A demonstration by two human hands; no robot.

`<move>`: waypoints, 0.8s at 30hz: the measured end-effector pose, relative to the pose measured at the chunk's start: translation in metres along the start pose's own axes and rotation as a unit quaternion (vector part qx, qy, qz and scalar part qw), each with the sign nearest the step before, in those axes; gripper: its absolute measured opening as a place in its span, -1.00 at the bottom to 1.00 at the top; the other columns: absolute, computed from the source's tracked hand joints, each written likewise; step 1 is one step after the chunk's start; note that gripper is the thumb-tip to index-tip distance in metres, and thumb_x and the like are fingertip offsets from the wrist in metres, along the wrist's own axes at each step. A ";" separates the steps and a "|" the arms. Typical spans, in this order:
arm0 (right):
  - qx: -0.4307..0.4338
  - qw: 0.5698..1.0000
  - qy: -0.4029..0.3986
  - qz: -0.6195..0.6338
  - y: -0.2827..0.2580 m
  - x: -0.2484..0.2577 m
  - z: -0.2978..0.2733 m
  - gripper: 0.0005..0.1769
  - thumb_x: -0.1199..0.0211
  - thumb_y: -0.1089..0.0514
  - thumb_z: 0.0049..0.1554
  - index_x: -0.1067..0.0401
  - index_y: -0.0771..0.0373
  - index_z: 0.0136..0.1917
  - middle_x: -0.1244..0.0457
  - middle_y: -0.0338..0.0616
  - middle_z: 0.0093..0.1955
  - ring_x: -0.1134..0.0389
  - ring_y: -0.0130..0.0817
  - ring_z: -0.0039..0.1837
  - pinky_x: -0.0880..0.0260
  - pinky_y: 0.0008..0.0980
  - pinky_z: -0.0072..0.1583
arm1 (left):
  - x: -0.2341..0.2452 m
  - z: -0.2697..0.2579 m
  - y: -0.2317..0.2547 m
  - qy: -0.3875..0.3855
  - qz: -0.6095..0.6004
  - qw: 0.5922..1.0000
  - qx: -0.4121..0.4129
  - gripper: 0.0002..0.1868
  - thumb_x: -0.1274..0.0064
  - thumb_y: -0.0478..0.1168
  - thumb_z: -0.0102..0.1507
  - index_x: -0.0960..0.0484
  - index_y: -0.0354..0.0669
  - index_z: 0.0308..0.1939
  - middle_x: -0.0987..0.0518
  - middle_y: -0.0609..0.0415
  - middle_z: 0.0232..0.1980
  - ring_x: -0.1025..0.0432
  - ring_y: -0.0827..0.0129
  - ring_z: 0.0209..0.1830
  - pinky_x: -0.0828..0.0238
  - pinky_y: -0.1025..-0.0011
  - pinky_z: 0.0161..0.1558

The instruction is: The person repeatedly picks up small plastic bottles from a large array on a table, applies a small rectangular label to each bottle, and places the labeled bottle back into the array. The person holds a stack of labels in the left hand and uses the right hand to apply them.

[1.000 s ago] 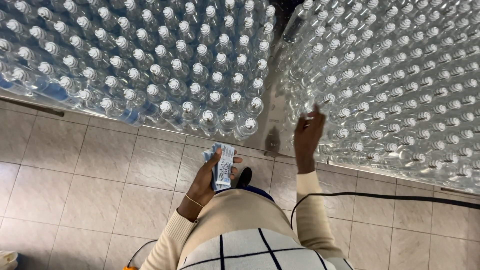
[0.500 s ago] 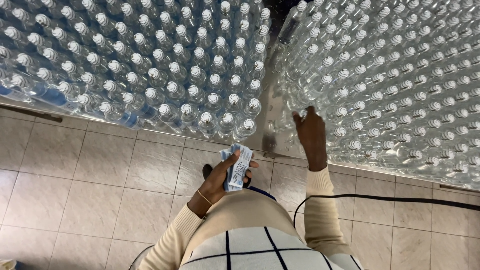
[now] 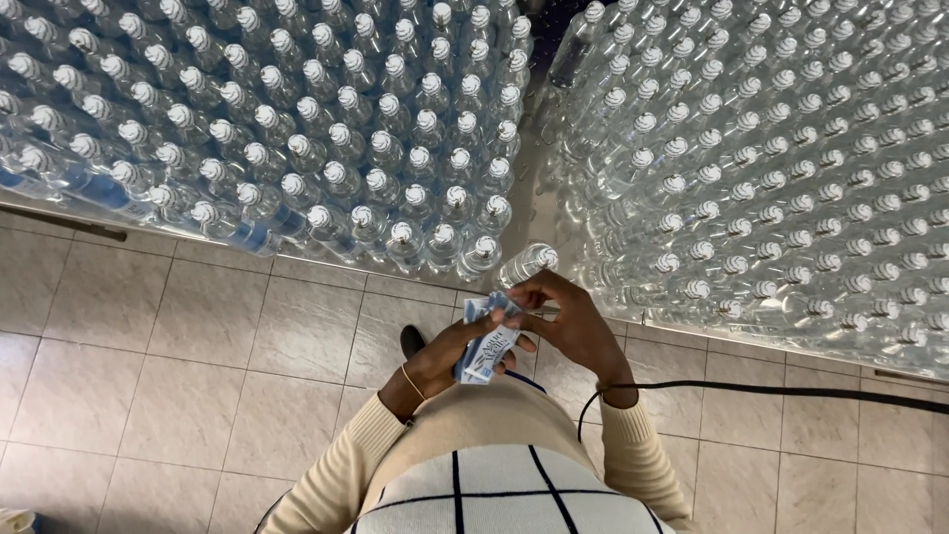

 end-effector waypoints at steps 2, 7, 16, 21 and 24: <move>-0.015 1.000 0.004 0.017 0.010 0.002 -0.004 -0.60 -0.64 0.15 0.07 -0.62 0.26 0.15 -0.37 -0.10 -0.12 -0.44 -0.25 0.01 -0.52 -0.14 0.16 | -0.008 -0.003 0.002 -0.004 0.006 1.000 0.006 -0.28 -0.15 0.20 0.41 -0.59 -0.41 0.33 -0.73 -0.23 0.01 -0.71 0.20 -0.20 -0.74 0.34 -0.17; -0.068 0.997 0.027 0.040 0.023 0.012 -0.009 -0.63 -0.66 0.21 0.03 -0.67 0.24 0.11 -0.47 -0.04 -0.16 -0.50 -0.28 -0.05 -0.55 -0.11 0.12 | -0.001 0.002 -0.003 0.001 -0.002 1.000 0.008 -0.30 -0.15 0.19 0.43 -0.57 -0.43 0.33 -0.72 -0.36 -0.04 -0.73 0.04 -0.18 -0.75 0.26 -0.12; -0.033 0.987 0.159 0.012 0.018 0.053 -0.008 -0.79 -0.62 0.28 0.08 -0.73 0.17 0.02 -0.57 -0.10 -0.09 -0.60 -0.36 0.04 -0.60 -0.28 0.17 | 0.002 0.000 0.008 0.035 -0.033 0.998 -0.034 -0.28 -0.11 0.20 0.44 -0.57 -0.46 0.33 -0.73 -0.30 0.08 -0.71 0.20 -0.18 -0.73 0.36 -0.16; 0.027 0.968 0.251 -0.001 0.031 0.081 -0.001 -0.82 -0.51 0.29 0.26 -0.66 0.22 0.14 -0.54 -0.07 0.07 -0.56 -0.32 0.17 -0.55 -0.19 0.26 | 0.021 0.001 0.007 0.063 -0.048 0.995 -0.056 -0.24 -0.07 0.20 0.46 -0.54 -0.49 0.39 -0.72 -0.31 0.12 -0.71 0.22 -0.16 -0.74 0.37 -0.16; 0.014 0.973 0.229 -0.038 0.053 0.074 0.007 -0.84 -0.43 0.22 0.33 -0.68 0.16 0.18 -0.52 -0.09 0.18 -0.53 -0.19 0.26 -0.53 -0.09 0.32 | 0.026 0.003 0.005 0.071 -0.047 0.995 -0.059 -0.22 -0.05 0.20 0.47 -0.51 -0.50 0.43 -0.73 -0.29 0.13 -0.70 0.25 -0.16 -0.75 0.41 -0.17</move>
Point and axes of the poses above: each hand's wrist, its own z-axis towards the middle knuckle, its own x-axis out of the back of the hand, y = z × x, the point moved 10 cm from there along z, towards the middle knuckle
